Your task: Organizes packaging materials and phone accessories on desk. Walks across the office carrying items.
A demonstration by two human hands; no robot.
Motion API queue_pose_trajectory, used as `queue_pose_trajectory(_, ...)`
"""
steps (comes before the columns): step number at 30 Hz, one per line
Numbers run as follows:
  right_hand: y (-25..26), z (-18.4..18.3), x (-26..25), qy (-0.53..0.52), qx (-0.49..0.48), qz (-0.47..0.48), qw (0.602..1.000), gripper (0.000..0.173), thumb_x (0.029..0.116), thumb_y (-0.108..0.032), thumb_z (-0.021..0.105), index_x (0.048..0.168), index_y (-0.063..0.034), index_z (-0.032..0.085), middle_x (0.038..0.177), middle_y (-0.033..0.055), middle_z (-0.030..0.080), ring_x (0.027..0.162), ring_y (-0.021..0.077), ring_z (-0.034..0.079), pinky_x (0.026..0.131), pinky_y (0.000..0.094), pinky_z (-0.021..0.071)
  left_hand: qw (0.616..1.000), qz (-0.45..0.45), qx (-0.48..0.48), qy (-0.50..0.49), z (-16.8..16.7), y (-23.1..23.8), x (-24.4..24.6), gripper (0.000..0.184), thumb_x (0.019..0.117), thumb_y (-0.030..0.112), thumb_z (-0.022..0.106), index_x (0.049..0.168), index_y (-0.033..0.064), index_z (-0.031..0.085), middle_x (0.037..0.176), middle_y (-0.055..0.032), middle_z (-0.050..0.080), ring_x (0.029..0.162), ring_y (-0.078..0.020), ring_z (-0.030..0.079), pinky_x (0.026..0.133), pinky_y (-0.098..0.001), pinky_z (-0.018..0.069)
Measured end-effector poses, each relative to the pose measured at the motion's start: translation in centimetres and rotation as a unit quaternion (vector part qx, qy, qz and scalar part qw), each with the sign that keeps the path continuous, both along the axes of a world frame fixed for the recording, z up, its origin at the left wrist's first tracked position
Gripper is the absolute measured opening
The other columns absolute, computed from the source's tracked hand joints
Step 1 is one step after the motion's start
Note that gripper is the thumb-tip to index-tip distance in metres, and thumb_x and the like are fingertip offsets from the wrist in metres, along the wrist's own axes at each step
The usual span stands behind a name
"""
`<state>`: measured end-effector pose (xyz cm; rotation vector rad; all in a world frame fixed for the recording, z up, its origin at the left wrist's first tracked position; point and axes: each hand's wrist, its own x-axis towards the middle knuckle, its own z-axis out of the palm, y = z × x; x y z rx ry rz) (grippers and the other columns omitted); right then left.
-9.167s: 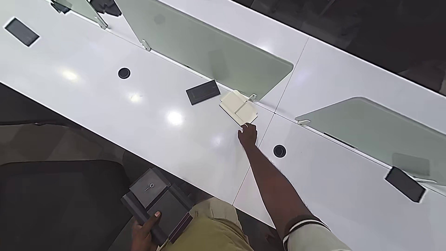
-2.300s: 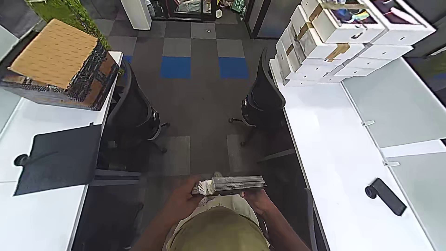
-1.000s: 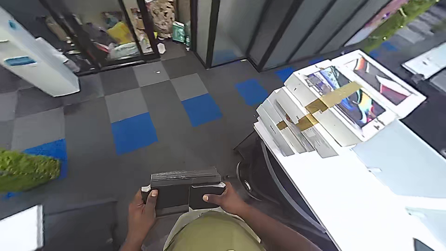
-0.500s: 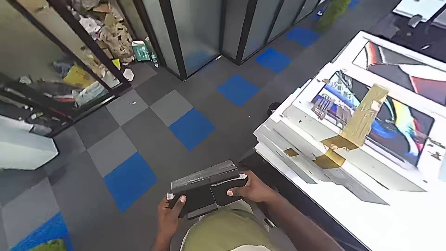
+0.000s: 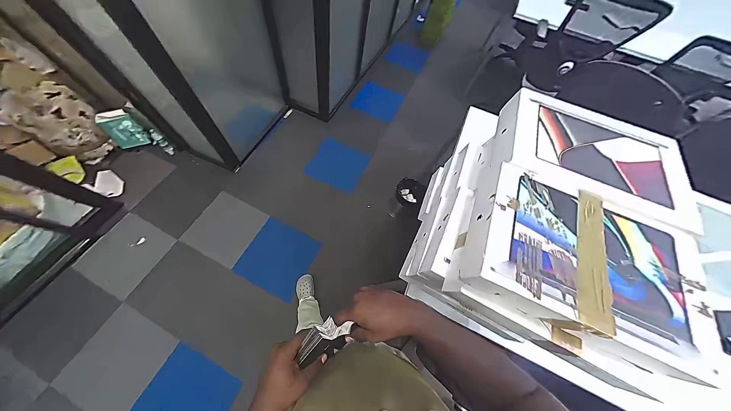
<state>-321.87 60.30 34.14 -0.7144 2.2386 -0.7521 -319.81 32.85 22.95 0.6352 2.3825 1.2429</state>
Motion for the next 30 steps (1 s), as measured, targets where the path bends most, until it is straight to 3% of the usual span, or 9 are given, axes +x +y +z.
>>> queue_pose_trajectory(2,0.7,-0.6,-3.0,-0.007,0.024,-0.029,0.999,0.024,0.1010,-0.019,0.063,0.121,-0.0072,0.070,0.095,0.0194,0.072,0.096,0.0399,0.068,0.092,0.0610,0.0484,0.999,-0.043,0.000,0.010,-1.9,1.7,-5.2,0.037,0.0790,0.039,0.078,0.106,0.0135,0.076,0.083,0.0000,0.075,0.074,-0.0108,0.072,0.070,-0.0419,0.0610)
queue_pose_trajectory(5,2.0,-1.0,-7.4,0.001,0.054,-0.086,0.995,0.024,0.1025,-0.023,0.061,0.120,-0.0092,0.069,0.093,0.0182,0.071,0.094,0.0395,0.068,0.089,0.0601,0.0489,0.994,-0.110,0.007,-0.019,-2.7,4.1,-13.6,0.042,0.0809,0.037,0.080,0.117,0.0155,0.075,0.098,-0.0016,0.077,0.088,-0.0132,0.074,0.082,-0.0443,0.0609)
queue_pose_trajectory(8,3.4,-0.1,-11.8,0.033,0.059,-0.146,0.987,0.024,0.1013,-0.026,0.063,0.118,-0.0108,0.070,0.092,0.0169,0.072,0.090,0.0384,0.069,0.082,0.0599,0.0513,0.983,-0.181,0.033,-0.003,-1.7,6.6,-21.7,0.050,0.0788,0.035,0.081,0.125,0.0176,0.073,0.103,-0.0025,0.077,0.092,-0.0148,0.074,0.084,-0.0457,0.0608)
queue_pose_trajectory(11,4.9,0.2,-14.8,0.087,0.045,-0.211,0.973,0.018,0.0978,-0.022,0.067,0.111,-0.0104,0.071,0.090,0.0147,0.072,0.085,0.0360,0.070,0.071,0.0575,0.0531,0.959,-0.283,0.021,-0.023,0.0,9.5,-29.1,0.049,0.0772,0.027,0.082,0.124,0.0163,0.074,0.102,-0.0050,0.077,0.093,-0.0181,0.074,0.083,-0.0486,0.0603)
queue_pose_trajectory(15,8.5,-1.2,-17.6,0.146,0.004,-0.320,0.936,0.017,0.0959,-0.023,0.068,0.106,-0.0108,0.072,0.089,0.0109,0.072,0.084,0.0315,0.071,0.071,0.0555,0.0562,0.922,-0.385,-0.032,0.015,1.9,15.4,-36.7,0.040,0.0856,0.027,0.077,0.124,0.0185,0.073,0.101,-0.0058,0.077,0.091,-0.0220,0.075,0.082,-0.0520,0.0603)
queue_pose_trajectory(20,14.9,-4.2,-22.5,0.176,-0.031,-0.422,0.889,0.016,0.0946,-0.026,0.072,0.100,-0.0108,0.074,0.085,0.0078,0.073,0.080,0.0256,0.071,0.070,0.0516,0.0573,0.912,-0.404,-0.053,0.050,0.5,23.8,-43.3,0.037,0.0907,0.030,0.074,0.126,0.0193,0.073,0.104,-0.0050,0.077,0.092,-0.0244,0.075,0.082,-0.0559,0.0588)
queue_pose_trajectory(25,23.0,-5.3,-30.5,0.133,-0.020,-0.429,0.893,0.017,0.0955,-0.024,0.069,0.104,-0.0104,0.074,0.089,0.0116,0.073,0.083,0.0314,0.071,0.071,0.0572,0.0549,0.922,-0.379,-0.061,0.057,-1.3,31.7,-50.8,0.037,0.0910,0.031,0.072,0.126,0.0171,0.072,0.107,-0.0038,0.077,0.094,-0.0223,0.075,0.083,-0.0548,0.0597)
queue_pose_trajectory(28,27.6,-4.3,-36.2,0.127,-0.013,-0.413,0.902,0.019,0.0963,-0.023,0.069,0.110,-0.0115,0.073,0.092,0.0132,0.073,0.089,0.0345,0.070,0.076,0.0595,0.0541,0.935,-0.347,-0.045,0.064,-1.1,35.6,-55.8,0.038,0.0892,0.026,0.073,0.125,0.0126,0.072,0.107,-0.0053,0.077,0.095,-0.0212,0.075,0.086,-0.0523,0.0598)
queue_pose_trajectory(30,30.8,-3.6,-39.7,0.143,-0.012,-0.395,0.907,0.017,0.0955,-0.020,0.069,0.110,-0.0109,0.072,0.091,0.0141,0.072,0.088,0.0362,0.070,0.073,0.0603,0.0537,0.940,-0.332,-0.021,0.076,-1.4,38.4,-59.2,0.040,0.0891,0.031,0.071,0.125,0.0132,0.072,0.106,-0.0037,0.077,0.093,-0.0174,0.074,0.085,-0.0488,0.0603)
